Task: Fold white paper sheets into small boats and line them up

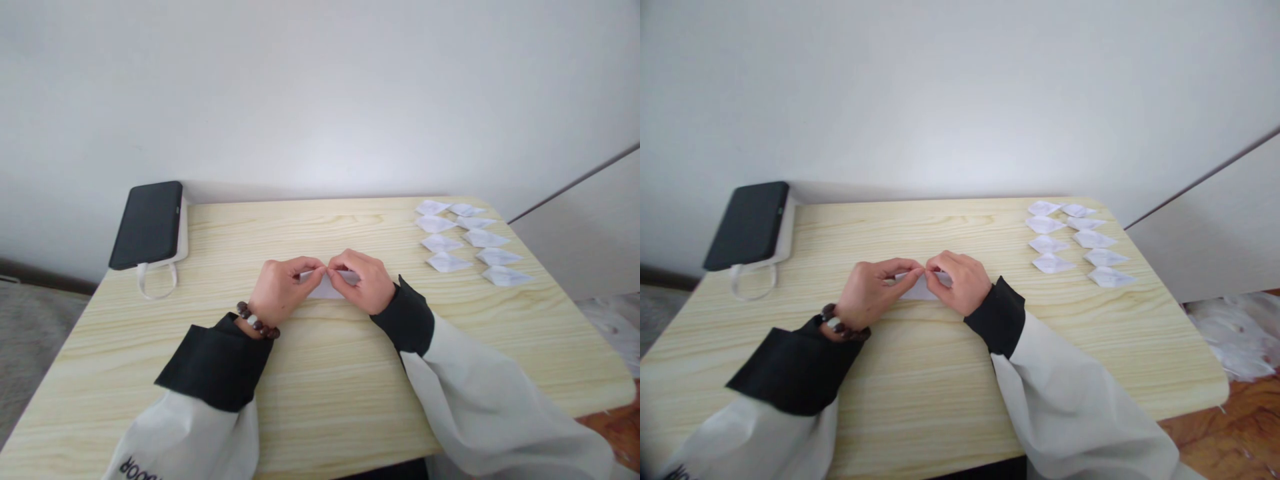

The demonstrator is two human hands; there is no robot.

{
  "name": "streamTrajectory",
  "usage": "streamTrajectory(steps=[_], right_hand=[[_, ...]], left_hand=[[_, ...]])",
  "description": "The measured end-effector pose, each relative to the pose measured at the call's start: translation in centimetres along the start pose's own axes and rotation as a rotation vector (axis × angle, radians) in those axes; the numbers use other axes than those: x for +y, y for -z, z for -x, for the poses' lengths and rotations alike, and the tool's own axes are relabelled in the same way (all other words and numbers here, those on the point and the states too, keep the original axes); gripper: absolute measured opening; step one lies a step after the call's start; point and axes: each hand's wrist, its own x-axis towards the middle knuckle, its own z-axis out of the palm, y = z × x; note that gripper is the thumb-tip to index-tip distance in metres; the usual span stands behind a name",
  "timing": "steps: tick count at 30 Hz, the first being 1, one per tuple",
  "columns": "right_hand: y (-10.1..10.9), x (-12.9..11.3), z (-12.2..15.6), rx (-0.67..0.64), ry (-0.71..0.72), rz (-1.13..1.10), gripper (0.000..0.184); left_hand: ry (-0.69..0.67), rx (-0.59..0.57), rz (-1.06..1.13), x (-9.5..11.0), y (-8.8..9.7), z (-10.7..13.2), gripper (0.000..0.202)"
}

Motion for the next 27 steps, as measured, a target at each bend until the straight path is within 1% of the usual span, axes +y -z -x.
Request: streamTrajectory(steps=[4, 9, 11, 15, 17, 19, 21, 24, 27], right_hand=[[0.2, 0.3, 0.0, -0.031, -0.038, 0.011, 0.009], [1.0, 1.3, -0.1, -0.054, -0.046, 0.002, 0.009], [1.5, 1.8, -0.1, -0.056, -0.057, -0.004, 0.008], [2.1, 2.5, 0.0, 0.004, -0.138, -0.012, 0.009], [2.1, 2.3, 0.1, 0.026, -0.186, -0.041, 0.009], [1.8, 2.0, 0.1, 0.032, -0.205, -0.077, 0.01], [1.4, 1.5, 0.1, 0.044, -0.186, -0.086, 0.013], [0.9, 1.1, 0.1, 0.082, -0.128, -0.038, 0.019], [0.5, 1.0, 0.1, 0.09, -0.092, 0.026, 0.023]], left_hand=[[0.001, 0.017, -0.034, -0.3, 0.5, -0.1, 0.029], [0.035, 0.009, 0.027, -1.3, 1.2, -0.5, 0.032], [0.063, 0.022, 0.035, -1.5, 1.3, -0.6, 0.033], [0.124, 0.073, 0.057, -1.5, 1.5, -0.7, 0.034], [0.139, 0.082, 0.079, -1.4, 1.4, -0.6, 0.034], [0.149, 0.073, 0.118, -1.2, 1.2, -0.6, 0.033], [0.149, 0.052, 0.171, -1.0, 0.9, -0.5, 0.033], [0.123, 0.032, 0.236, -0.7, 0.6, -0.4, 0.03], [0.076, 0.026, 0.174, -0.4, 0.6, -0.3, 0.027]])
